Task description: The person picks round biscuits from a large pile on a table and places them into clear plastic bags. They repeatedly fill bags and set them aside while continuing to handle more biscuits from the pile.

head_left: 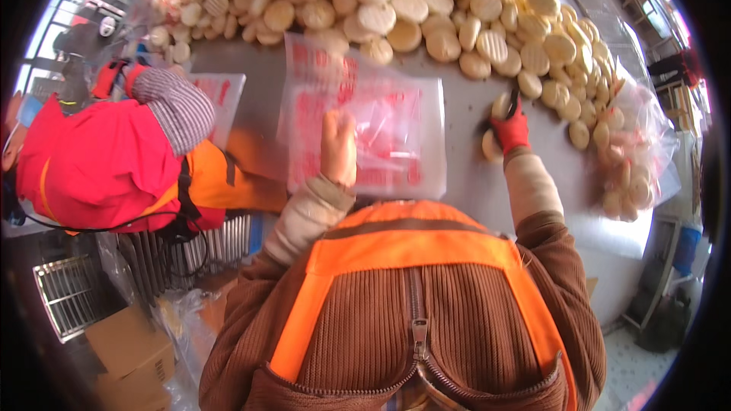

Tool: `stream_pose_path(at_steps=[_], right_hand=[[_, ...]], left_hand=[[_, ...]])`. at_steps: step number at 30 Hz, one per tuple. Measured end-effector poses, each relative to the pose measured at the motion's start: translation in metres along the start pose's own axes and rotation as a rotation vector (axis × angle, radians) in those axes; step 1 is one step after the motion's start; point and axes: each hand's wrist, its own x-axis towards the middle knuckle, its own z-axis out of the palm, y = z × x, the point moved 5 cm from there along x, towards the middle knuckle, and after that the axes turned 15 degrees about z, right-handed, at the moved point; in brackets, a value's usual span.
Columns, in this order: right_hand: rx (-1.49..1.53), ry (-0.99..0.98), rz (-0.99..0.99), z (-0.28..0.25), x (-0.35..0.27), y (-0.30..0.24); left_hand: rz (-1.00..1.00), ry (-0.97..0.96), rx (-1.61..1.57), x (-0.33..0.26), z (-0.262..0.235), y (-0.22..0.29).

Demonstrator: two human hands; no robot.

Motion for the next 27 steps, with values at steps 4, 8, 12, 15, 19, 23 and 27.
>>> stream_pose_path(at_steps=[4,8,12,15,19,23,27], right_hand=[[1.214,-0.873,0.261,-0.042,-0.105,-0.059],[0.636,-1.435,0.105,-0.051,-0.187,-0.116],[0.412,-1.469,-0.007,0.019,-0.21,-0.142],[0.491,-1.289,0.315,0.05,-0.185,-0.129],[0.898,-1.398,0.54,0.071,-0.178,-0.1],[0.674,-1.385,0.379,0.062,-0.187,-0.086],[0.396,-1.197,-0.114,0.073,-0.178,-0.11]], left_hand=[[-0.055,-0.048,-0.011,-0.005,0.02,0.01],[-0.045,-0.163,0.025,-0.017,0.043,0.007],[0.34,-0.322,0.261,-0.027,0.067,0.025],[0.242,-0.561,0.543,-0.037,0.067,0.029],[0.194,-0.623,0.591,-0.049,0.066,0.022],[-0.067,-0.563,0.206,-0.038,0.077,0.016],[0.144,-0.78,0.28,-0.047,0.102,0.017]])
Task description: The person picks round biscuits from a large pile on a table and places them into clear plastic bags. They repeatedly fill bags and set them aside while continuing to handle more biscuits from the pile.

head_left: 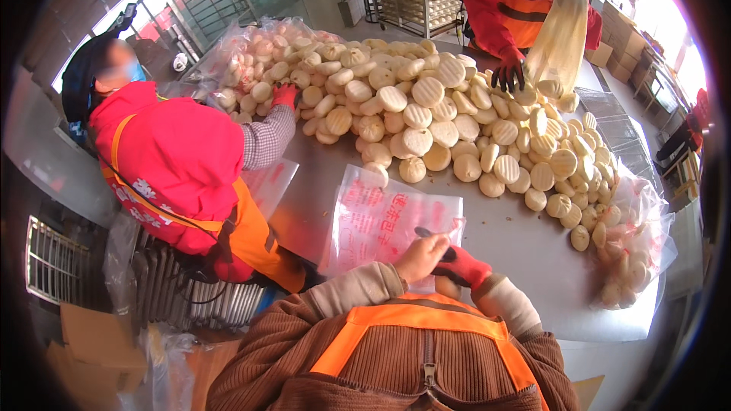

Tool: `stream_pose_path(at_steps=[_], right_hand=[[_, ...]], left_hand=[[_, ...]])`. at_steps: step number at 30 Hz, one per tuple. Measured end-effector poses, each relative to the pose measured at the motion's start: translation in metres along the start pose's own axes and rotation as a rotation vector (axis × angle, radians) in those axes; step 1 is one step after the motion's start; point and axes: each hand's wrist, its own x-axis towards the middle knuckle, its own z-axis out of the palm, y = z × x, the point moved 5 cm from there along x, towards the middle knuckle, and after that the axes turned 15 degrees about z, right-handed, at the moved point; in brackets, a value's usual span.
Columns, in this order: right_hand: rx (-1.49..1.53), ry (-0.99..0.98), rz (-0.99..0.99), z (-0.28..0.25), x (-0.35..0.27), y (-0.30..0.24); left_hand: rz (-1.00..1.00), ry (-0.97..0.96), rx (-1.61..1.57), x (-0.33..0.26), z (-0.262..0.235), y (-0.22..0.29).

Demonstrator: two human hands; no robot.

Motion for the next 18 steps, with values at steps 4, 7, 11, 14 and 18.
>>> stream_pose_path(at_steps=[4,7,11,14,18], right_hand=[[0.139,0.079,0.044,-0.021,0.018,-0.019],[0.238,0.056,0.048,-0.03,0.009,-0.02],[0.13,0.188,-0.105,-0.031,0.001,-0.022],[-0.097,0.383,-0.211,-0.029,0.016,-0.043],[-0.482,0.452,-0.156,-0.028,0.014,-0.079]], left_hand=[[-0.088,-0.158,0.105,-0.007,0.019,-0.004],[0.208,0.06,-0.078,-0.003,0.004,0.014],[-0.335,0.157,-0.67,-0.011,0.0,0.001],[-0.34,0.168,-0.694,-0.006,0.003,0.012],[-0.288,0.371,-0.888,0.011,-0.011,0.02]])
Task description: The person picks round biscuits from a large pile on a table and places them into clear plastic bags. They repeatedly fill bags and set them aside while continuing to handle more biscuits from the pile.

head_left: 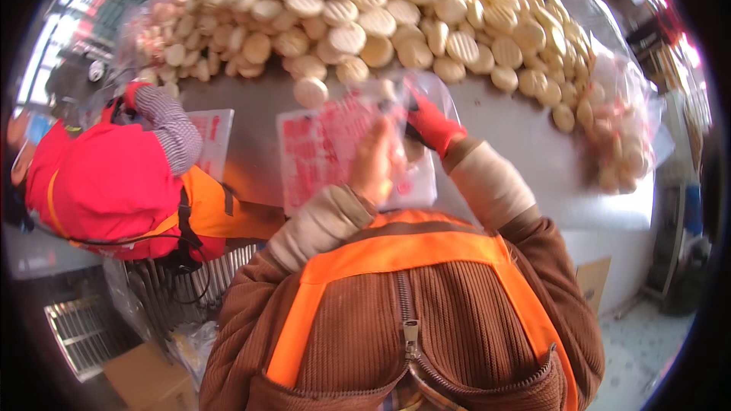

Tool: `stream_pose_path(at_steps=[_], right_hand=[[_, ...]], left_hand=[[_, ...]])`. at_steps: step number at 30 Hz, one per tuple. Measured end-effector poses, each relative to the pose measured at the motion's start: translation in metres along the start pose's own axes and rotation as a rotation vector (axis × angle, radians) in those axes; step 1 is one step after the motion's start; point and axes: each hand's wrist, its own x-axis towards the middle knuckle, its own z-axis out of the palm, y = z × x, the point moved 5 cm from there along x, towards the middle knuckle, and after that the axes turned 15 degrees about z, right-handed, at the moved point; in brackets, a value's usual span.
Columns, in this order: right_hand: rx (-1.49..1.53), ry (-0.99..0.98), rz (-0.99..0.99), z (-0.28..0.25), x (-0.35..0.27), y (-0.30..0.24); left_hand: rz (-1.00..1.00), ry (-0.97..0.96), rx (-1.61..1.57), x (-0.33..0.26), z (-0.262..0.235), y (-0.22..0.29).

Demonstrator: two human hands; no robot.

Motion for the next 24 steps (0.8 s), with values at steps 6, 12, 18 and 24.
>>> stream_pose_path(at_steps=[6,12,18,24], right_hand=[[-0.08,0.777,-0.384,-0.056,-0.085,0.0],[0.772,0.207,0.567,0.007,-0.025,0.08],[0.613,0.19,-0.128,-0.038,-0.043,0.001],[0.459,0.382,-0.456,-0.077,-0.047,-0.05]], left_hand=[[0.012,0.044,-0.015,0.02,-0.039,0.021],[-0.14,0.122,-0.076,0.014,-0.026,0.016],[0.031,0.092,0.08,-0.01,0.006,0.096],[-0.07,0.245,-0.018,-0.002,0.008,0.075]])
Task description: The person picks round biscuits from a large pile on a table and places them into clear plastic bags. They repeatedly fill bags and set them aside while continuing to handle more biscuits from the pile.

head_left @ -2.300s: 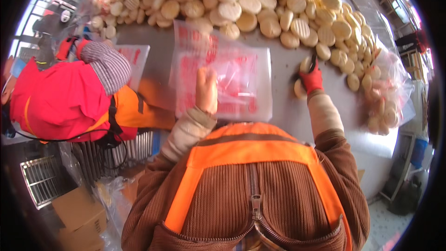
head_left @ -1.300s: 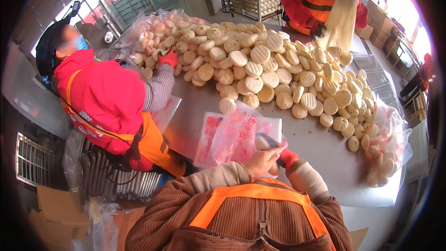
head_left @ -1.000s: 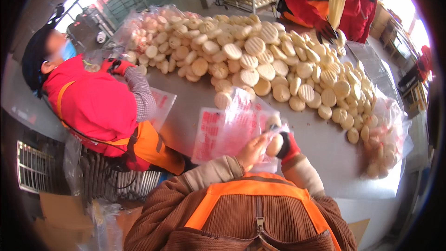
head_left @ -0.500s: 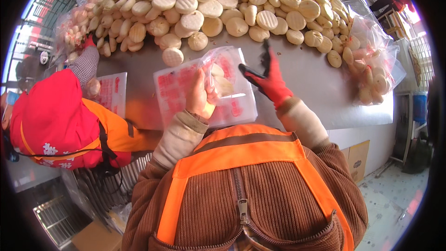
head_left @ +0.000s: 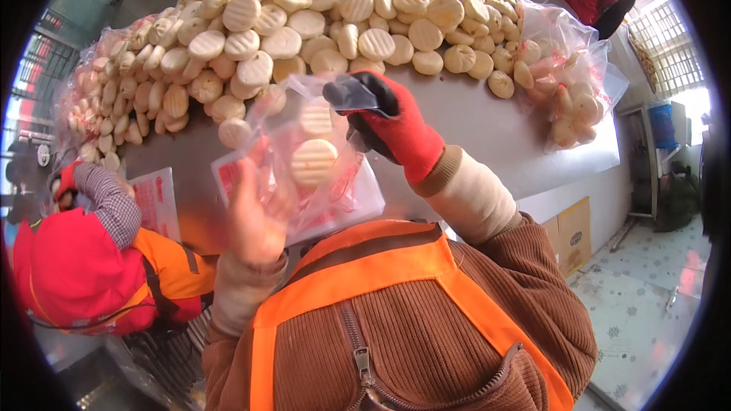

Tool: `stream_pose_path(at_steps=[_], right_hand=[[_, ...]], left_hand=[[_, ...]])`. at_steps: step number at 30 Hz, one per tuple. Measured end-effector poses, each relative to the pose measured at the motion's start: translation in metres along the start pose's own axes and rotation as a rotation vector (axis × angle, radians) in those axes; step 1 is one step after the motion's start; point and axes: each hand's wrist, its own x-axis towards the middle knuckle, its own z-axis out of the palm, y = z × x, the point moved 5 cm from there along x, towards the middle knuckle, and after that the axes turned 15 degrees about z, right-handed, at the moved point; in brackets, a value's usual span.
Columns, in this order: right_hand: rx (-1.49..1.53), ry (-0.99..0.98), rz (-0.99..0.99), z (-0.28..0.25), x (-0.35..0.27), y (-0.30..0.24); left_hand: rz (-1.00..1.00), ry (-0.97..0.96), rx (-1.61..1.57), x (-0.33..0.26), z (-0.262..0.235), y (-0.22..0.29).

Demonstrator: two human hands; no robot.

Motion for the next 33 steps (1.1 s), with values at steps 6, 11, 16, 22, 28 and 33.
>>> stream_pose_path(at_steps=[6,11,16,22,28,33], right_hand=[[0.128,-0.548,0.761,-0.036,-0.031,0.047],[-0.093,0.32,0.536,-0.152,0.008,0.116],[-1.44,0.391,0.549,-0.202,0.026,0.186],[-0.7,0.642,0.424,-0.18,0.036,0.143],[-0.062,-0.199,0.243,-0.105,0.006,-0.026],[-0.072,-0.168,0.261,-0.093,0.034,-0.018]], left_hand=[[0.095,-0.015,0.093,0.011,-0.004,-0.002],[0.099,-0.21,0.075,0.006,-0.003,-0.013],[0.109,-0.155,0.073,0.009,0.003,-0.013],[0.113,-0.139,0.142,0.012,0.014,-0.005],[0.13,-0.181,0.171,0.015,0.022,-0.016],[0.203,-0.224,0.192,0.011,0.024,-0.01]])
